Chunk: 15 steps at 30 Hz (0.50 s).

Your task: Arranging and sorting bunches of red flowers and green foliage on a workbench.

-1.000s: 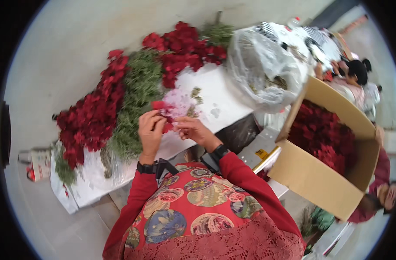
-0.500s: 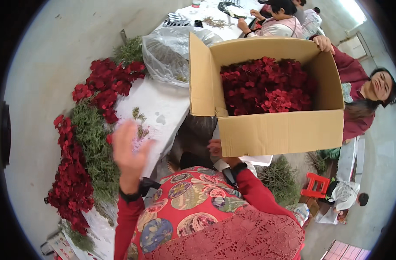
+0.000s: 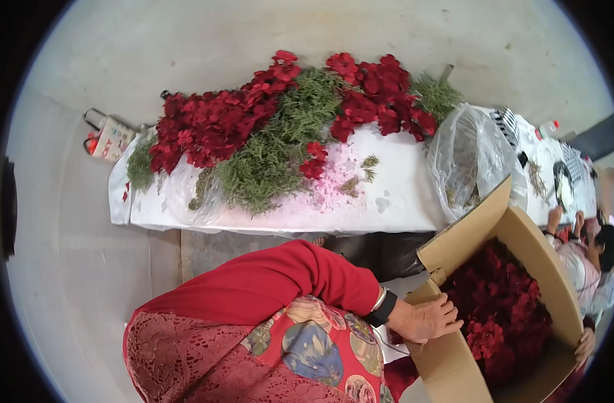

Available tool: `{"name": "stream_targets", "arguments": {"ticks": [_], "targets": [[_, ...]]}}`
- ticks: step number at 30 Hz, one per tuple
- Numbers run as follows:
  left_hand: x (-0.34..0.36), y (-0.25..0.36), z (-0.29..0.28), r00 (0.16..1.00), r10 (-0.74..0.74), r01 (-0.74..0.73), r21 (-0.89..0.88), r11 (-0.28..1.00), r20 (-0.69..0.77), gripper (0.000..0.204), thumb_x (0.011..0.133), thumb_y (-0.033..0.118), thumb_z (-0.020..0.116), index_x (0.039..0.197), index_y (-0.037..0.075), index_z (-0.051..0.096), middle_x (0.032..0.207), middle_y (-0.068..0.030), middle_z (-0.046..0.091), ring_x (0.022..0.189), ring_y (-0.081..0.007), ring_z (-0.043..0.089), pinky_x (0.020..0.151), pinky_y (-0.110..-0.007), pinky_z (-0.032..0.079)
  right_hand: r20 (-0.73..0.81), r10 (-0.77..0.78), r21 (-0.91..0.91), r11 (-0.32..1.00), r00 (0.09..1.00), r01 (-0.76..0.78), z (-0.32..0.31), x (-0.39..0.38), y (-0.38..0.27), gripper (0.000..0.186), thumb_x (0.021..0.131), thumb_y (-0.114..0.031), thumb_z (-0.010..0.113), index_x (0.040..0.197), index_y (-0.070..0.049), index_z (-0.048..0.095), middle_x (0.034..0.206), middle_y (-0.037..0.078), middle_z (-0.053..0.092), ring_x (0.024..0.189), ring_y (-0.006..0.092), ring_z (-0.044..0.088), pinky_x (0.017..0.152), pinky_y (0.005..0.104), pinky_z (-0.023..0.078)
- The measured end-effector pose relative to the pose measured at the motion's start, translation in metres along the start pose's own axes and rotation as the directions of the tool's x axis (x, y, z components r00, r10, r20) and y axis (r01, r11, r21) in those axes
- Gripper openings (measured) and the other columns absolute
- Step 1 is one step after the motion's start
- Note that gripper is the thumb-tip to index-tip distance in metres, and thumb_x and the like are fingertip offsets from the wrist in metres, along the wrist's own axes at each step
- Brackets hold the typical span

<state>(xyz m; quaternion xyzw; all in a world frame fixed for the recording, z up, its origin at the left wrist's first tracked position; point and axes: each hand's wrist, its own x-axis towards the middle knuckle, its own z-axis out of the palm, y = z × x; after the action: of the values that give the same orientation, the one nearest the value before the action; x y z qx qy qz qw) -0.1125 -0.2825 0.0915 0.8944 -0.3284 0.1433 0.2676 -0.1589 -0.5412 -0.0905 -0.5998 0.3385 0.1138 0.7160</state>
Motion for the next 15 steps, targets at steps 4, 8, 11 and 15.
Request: {"name": "stream_targets", "arguments": {"ticks": [4,8,11,15], "targets": [[0.015,-0.013,0.023,0.997,-0.036,0.044,-0.125,0.991,0.067,0.074,0.051,0.040,0.077,0.112,0.005,0.056,0.095,-0.0111,0.054,0.090,-0.0261,0.050,0.078,-0.046,0.036,0.043,-0.016,-0.025,1.000,0.999,0.017,0.001,0.022,-0.011,0.041,0.092,-0.024,0.056,0.126,0.000,0.052,0.128,0.010,0.053,0.106,0.0206,0.057,0.091,0.0339,0.047],[0.032,-0.029,0.048,0.998,0.045,-0.040,-0.154,0.987,0.034,0.040,0.055,0.031,0.072,0.087,0.011,0.059,0.085,-0.0045,0.056,0.086,-0.0227,0.051,0.074,-0.044,0.036,0.086,-0.045,-0.024,0.999,0.995,0.047,0.010,0.042,-0.023,0.042,0.093,-0.025,0.055,0.127,0.000,0.051,0.128,0.011,0.053,0.107,0.0214,0.056,0.092,0.0346,0.046],[0.038,-0.026,0.047,0.989,0.107,-0.122,-0.150,0.981,-0.105,0.026,0.055,0.026,0.069,0.074,0.013,0.057,0.077,-0.0010,0.056,0.082,-0.0214,0.052,0.071,-0.042,0.037,0.120,-0.093,-0.031,0.995,0.988,0.097,0.021,0.054,-0.039,0.043,0.093,-0.025,0.055,0.127,0.000,0.050,0.129,0.011,0.052,0.108,0.0221,0.056,0.093,0.0351,0.046],[0.041,-0.004,-0.009,0.940,0.117,-0.179,-0.174,0.968,-0.320,0.019,0.055,0.021,0.067,0.065,0.013,0.053,0.070,0.0008,0.055,0.076,-0.0216,0.053,0.067,-0.038,0.038,0.183,-0.220,-0.034,0.973,0.958,0.230,0.048,0.061,-0.089,0.044,0.094,-0.025,0.054,0.128,0.001,0.049,0.130,0.011,0.051,0.109,0.0229,0.055,0.094,0.0357,0.045]]}}
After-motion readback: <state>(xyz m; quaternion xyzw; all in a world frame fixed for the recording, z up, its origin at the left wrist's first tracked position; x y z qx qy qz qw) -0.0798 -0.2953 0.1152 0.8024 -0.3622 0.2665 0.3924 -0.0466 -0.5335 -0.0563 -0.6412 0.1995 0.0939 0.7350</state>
